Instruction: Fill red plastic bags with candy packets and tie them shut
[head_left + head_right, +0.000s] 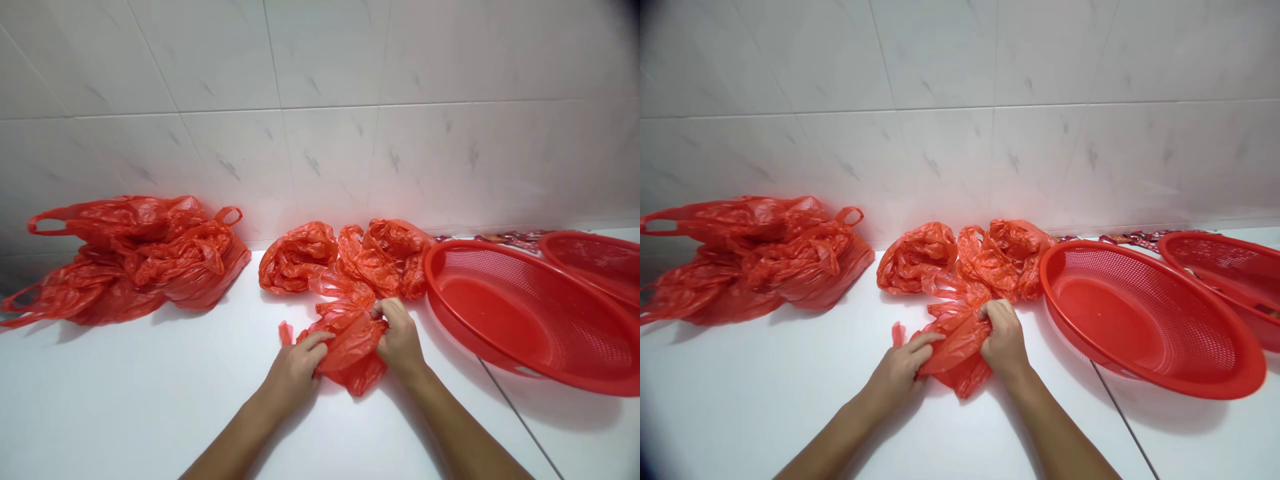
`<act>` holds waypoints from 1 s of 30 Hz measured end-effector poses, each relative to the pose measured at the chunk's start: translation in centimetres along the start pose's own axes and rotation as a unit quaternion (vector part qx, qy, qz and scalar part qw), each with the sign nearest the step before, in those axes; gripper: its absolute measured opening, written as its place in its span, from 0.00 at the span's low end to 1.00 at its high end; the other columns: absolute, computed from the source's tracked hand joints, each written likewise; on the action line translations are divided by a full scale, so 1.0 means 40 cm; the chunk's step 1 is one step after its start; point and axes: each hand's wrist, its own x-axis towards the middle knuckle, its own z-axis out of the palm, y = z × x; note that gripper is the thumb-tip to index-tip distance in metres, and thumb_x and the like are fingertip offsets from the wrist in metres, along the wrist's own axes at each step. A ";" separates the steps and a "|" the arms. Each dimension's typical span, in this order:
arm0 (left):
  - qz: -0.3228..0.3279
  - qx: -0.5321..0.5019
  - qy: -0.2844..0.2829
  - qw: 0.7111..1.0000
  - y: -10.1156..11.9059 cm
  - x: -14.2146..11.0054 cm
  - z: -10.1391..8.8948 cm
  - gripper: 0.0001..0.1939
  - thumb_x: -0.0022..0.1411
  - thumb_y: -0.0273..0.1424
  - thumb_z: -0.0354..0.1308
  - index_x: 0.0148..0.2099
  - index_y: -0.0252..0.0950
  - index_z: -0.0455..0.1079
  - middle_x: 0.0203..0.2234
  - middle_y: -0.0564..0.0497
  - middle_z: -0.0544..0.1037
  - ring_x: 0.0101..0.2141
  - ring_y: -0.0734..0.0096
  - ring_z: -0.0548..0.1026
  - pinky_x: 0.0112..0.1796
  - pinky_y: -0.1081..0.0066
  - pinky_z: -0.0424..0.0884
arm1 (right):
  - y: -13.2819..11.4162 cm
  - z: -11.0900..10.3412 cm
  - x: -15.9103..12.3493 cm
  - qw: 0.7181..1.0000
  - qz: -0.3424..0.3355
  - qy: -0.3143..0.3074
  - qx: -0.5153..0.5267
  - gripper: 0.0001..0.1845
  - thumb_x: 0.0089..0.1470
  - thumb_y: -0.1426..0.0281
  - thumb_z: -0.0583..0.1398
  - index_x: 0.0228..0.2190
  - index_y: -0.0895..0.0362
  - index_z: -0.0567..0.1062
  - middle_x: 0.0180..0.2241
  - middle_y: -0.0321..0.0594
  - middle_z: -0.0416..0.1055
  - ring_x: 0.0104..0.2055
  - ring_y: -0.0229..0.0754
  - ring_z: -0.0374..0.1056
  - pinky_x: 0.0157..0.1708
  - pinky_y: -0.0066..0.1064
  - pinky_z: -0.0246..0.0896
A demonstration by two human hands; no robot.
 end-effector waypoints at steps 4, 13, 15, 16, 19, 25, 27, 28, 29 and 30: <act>-0.132 0.047 0.043 0.989 -0.042 0.000 -0.022 0.33 0.52 0.13 0.47 0.56 0.42 0.75 0.49 0.47 0.85 0.44 0.57 0.85 0.41 0.57 0.82 | 0.009 -0.005 0.003 0.996 0.033 -0.085 0.006 0.19 0.37 0.82 0.56 0.34 0.53 0.71 0.33 0.38 0.68 0.36 0.46 0.65 0.36 0.35 0.60; -0.111 0.085 0.138 0.981 -0.066 -0.006 -0.037 0.33 0.49 0.14 0.45 0.50 0.40 0.79 0.61 0.50 0.78 0.57 0.58 0.80 0.57 0.58 0.79 | -0.040 -0.015 0.002 0.947 0.013 -0.322 0.012 0.17 0.67 0.61 0.60 0.27 0.53 0.77 0.25 0.36 0.72 0.28 0.42 0.65 0.32 0.32 0.52; -0.068 0.061 0.174 0.980 -0.062 -0.009 -0.040 0.30 0.49 0.14 0.45 0.48 0.40 0.77 0.61 0.48 0.78 0.57 0.58 0.80 0.57 0.58 0.79 | -0.032 -0.008 -0.003 0.948 0.053 -0.312 -0.027 0.28 0.71 0.59 0.55 0.20 0.54 0.72 0.19 0.34 0.66 0.23 0.39 0.59 0.28 0.32 0.45; -0.038 0.049 0.189 0.980 -0.061 -0.010 -0.043 0.28 0.52 0.14 0.46 0.48 0.39 0.77 0.61 0.46 0.78 0.57 0.58 0.80 0.56 0.59 0.79 | -0.025 -0.004 -0.005 0.950 0.074 -0.298 -0.048 0.30 0.71 0.59 0.55 0.18 0.54 0.69 0.17 0.34 0.63 0.20 0.37 0.56 0.27 0.32 0.42; 0.054 0.025 0.213 0.975 -0.060 -0.014 -0.053 0.19 0.62 0.18 0.51 0.49 0.39 0.75 0.61 0.41 0.77 0.56 0.58 0.81 0.51 0.62 0.81 | -0.001 0.002 -0.007 0.957 0.121 -0.233 -0.123 0.28 0.67 0.61 0.61 0.15 0.54 0.70 0.15 0.35 0.62 0.18 0.37 0.51 0.26 0.33 0.39; 0.112 0.036 0.217 0.969 -0.060 -0.009 -0.064 0.10 0.70 0.26 0.57 0.51 0.40 0.75 0.58 0.38 0.80 0.54 0.56 0.81 0.51 0.59 0.81 | -0.013 -0.011 0.000 0.990 0.059 -0.020 -0.124 0.07 0.61 0.68 0.64 0.36 0.51 0.85 0.24 0.41 0.74 0.25 0.45 0.66 0.31 0.36 0.55; 0.130 0.035 0.205 0.969 -0.051 -0.006 -0.060 0.10 0.73 0.30 0.57 0.52 0.40 0.76 0.56 0.38 0.81 0.54 0.55 0.81 0.51 0.58 0.81 | -0.043 -0.004 -0.007 0.999 -0.041 -0.010 -0.019 0.11 0.63 0.71 0.62 0.43 0.50 0.84 0.31 0.43 0.77 0.32 0.47 0.71 0.36 0.38 0.64; 0.148 0.037 0.196 0.969 -0.045 -0.005 -0.057 0.11 0.74 0.32 0.56 0.53 0.40 0.76 0.56 0.37 0.81 0.54 0.55 0.81 0.51 0.57 0.81 | -0.059 0.004 -0.012 0.996 -0.080 -0.032 0.034 0.13 0.64 0.72 0.60 0.45 0.49 0.83 0.35 0.44 0.78 0.36 0.48 0.73 0.38 0.39 0.67; 0.168 0.039 0.187 0.967 -0.039 -0.005 -0.053 0.12 0.75 0.34 0.55 0.55 0.40 0.76 0.56 0.37 0.81 0.54 0.54 0.81 0.51 0.57 0.81 | -0.072 0.014 -0.018 0.990 -0.100 -0.065 0.080 0.15 0.65 0.74 0.58 0.47 0.49 0.82 0.39 0.44 0.78 0.40 0.48 0.74 0.41 0.39 0.69; 0.190 0.042 0.180 0.964 -0.034 -0.006 -0.049 0.14 0.76 0.35 0.54 0.57 0.40 0.76 0.56 0.36 0.81 0.54 0.54 0.81 0.51 0.56 0.81 | -0.083 0.026 -0.025 0.983 -0.101 -0.100 0.112 0.17 0.65 0.76 0.56 0.48 0.49 0.80 0.42 0.45 0.77 0.43 0.48 0.74 0.43 0.40 0.70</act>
